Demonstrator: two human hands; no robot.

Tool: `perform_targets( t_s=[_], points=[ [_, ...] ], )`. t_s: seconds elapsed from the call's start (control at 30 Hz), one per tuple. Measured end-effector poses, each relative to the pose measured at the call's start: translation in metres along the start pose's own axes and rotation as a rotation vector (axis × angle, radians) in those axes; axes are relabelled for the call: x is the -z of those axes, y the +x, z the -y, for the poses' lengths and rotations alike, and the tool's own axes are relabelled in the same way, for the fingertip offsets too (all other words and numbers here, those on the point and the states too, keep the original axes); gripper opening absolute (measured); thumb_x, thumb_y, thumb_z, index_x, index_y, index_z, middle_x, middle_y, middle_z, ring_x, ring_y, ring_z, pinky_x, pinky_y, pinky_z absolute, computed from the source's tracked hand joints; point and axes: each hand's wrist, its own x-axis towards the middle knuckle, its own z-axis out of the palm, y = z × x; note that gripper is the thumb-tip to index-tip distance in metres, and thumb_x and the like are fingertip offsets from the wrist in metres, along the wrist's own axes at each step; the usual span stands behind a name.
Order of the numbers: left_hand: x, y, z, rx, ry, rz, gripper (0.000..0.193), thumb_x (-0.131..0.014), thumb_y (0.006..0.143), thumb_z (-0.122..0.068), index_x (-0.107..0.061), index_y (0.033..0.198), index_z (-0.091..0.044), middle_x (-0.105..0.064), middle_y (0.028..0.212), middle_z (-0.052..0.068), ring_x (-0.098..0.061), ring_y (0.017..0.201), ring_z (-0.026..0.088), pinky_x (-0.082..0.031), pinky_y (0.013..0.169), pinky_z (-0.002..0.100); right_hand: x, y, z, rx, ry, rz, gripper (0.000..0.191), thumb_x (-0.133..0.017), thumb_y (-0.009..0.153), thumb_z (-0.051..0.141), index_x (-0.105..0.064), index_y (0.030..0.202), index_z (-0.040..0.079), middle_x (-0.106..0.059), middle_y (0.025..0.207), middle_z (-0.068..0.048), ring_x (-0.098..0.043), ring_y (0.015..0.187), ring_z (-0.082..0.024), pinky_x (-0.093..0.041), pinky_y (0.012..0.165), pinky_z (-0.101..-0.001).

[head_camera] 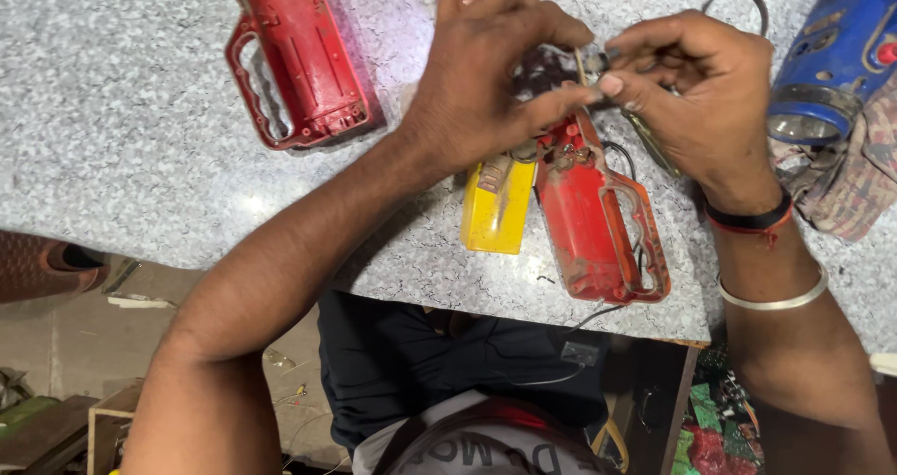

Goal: The person disassembles a red handheld flashlight, removes the bulb and reflector, and uses a screwdriver to adjust internal wiring and contacts. The person repeatedly tests the bulb by connecting it to a yellow battery pack, then reassembles the components into the red casing.

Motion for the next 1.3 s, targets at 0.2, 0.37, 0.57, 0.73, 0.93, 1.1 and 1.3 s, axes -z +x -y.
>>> perform_targets(
  t_s=[0.2,0.37,0.57,0.73,0.93,1.1,1.3],
  points=[
    [-0.003,-0.001,0.001,-0.041,0.018,0.001,0.041,-0.092,0.09,-0.042,-0.072,0.115,-0.015,-0.072,0.102,-0.003,-0.06,0.105,0.018,-0.033,0.108,0.045,-0.003,0.0,0.017,0.169,-0.403,-0.017,0.019,-0.083,0.102,-0.004,-0.071,0.116,-0.006,-0.072,0.104,-0.013,-0.07,0.091,-0.014,-0.056,0.079,-0.021],
    [0.001,0.0,-0.001,-0.006,-0.031,0.019,0.041,-0.093,0.089,-0.045,-0.073,0.11,-0.015,-0.073,0.093,-0.004,-0.061,0.101,0.018,-0.034,0.107,0.044,-0.004,-0.003,0.026,0.225,-0.572,-0.062,0.016,-0.086,0.093,-0.005,-0.072,0.1,-0.007,-0.073,0.094,-0.016,-0.068,0.08,-0.019,-0.054,0.072,-0.028],
    [0.016,0.004,-0.005,-0.083,-0.053,0.01,0.054,-0.087,0.092,-0.04,-0.066,0.126,-0.004,-0.065,0.127,0.007,-0.054,0.126,0.024,-0.034,0.108,0.047,-0.002,0.005,0.028,-0.099,-0.024,0.019,0.032,-0.079,0.092,0.011,-0.065,0.119,0.0,-0.071,0.109,-0.005,-0.068,0.096,-0.006,-0.057,0.083,-0.0175],
    [0.031,0.0,0.0,-0.156,-0.039,0.097,0.027,-0.086,0.094,-0.032,-0.067,0.091,-0.012,-0.057,0.144,0.007,-0.048,0.137,0.026,-0.034,0.111,0.046,0.01,-0.001,0.034,-0.073,-0.304,0.214,0.043,-0.08,0.091,0.012,-0.062,0.126,-0.003,-0.07,0.118,-0.011,-0.069,0.101,-0.012,-0.059,0.082,-0.023],
    [0.027,0.001,0.01,-0.125,-0.051,0.155,0.041,-0.089,0.098,-0.042,-0.067,0.085,-0.01,-0.062,0.136,0.005,-0.05,0.133,0.025,-0.038,0.112,0.049,0.029,-0.002,0.043,-0.364,-0.444,0.398,0.029,-0.074,0.093,0.016,-0.072,0.12,0.006,-0.077,0.094,-0.005,-0.072,0.08,-0.011,-0.059,0.066,-0.0262],
    [0.025,-0.001,0.013,-0.176,0.017,0.193,0.039,-0.087,0.097,-0.046,-0.07,0.083,-0.014,-0.063,0.135,0.004,-0.049,0.134,0.024,-0.037,0.113,0.049,0.021,0.0,0.043,-0.443,-0.68,0.528,0.029,-0.078,0.088,0.021,-0.074,0.114,0.009,-0.075,0.091,-0.004,-0.068,0.063,-0.02,-0.054,0.057,-0.0343],
    [0.021,-0.004,0.014,-0.172,0.033,0.299,0.043,-0.089,0.09,-0.049,-0.067,0.078,-0.014,-0.061,0.139,0.005,-0.045,0.138,0.026,-0.037,0.108,0.048,0.001,0.002,0.037,0.018,-0.614,0.439,0.027,-0.082,0.08,0.011,-0.069,0.099,-0.002,-0.066,0.096,-0.014,-0.066,0.072,-0.028,-0.052,0.063,-0.0416]
  ],
)
